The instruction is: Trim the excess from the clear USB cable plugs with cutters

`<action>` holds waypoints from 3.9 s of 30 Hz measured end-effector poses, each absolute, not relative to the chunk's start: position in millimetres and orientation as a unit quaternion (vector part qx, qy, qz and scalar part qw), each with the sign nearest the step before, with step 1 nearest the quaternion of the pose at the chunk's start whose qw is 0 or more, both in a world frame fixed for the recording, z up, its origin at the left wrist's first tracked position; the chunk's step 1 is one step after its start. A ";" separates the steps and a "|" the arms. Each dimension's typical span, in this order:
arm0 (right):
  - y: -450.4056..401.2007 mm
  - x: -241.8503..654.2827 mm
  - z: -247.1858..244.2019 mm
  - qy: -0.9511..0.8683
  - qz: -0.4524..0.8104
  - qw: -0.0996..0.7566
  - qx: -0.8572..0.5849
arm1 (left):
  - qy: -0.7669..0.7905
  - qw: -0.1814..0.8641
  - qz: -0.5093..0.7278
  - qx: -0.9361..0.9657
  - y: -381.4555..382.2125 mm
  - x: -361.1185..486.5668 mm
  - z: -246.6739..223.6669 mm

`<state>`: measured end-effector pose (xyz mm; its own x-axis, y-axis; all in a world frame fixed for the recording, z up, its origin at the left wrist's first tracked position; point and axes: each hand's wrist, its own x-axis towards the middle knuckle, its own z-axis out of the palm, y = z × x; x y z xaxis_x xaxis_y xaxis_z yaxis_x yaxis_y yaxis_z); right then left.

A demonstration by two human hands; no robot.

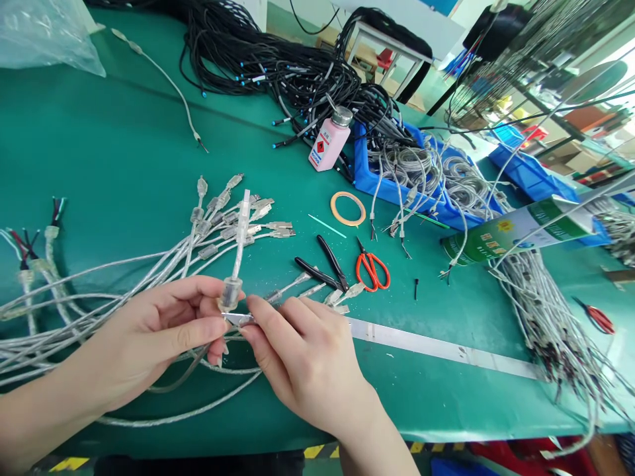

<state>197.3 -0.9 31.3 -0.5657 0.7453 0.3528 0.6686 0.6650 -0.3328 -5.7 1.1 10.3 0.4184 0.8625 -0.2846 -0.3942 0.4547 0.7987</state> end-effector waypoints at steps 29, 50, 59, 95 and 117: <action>-0.6 193.2 23.9 -0.847 0.082 0.326 -0.411 | 0.367 0.768 0.400 0.339 0.6 -8.1 10.5; 15.4 301.9 -11.9 -0.733 -0.053 0.069 -0.675 | 0.313 0.838 0.398 0.205 9.3 -5.6 19.6; 60.0 252.3 5.4 -0.815 0.045 0.151 -0.558 | 0.318 0.839 0.403 0.181 9.9 -2.4 20.3; 16.8 182.7 10.8 -0.585 0.575 0.373 -0.434 | 0.215 0.882 0.399 0.130 5.1 1.6 12.5; 15.8 185.2 19.0 -0.553 0.591 0.394 -0.436 | 0.221 0.881 0.401 0.121 4.8 2.9 12.5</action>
<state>185.2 15.8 19.0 -0.3100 0.9473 -0.0804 0.0163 -0.0792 -0.9967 2.9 4.8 12.5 0.5803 0.7605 -0.2914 -0.6532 0.6483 0.3911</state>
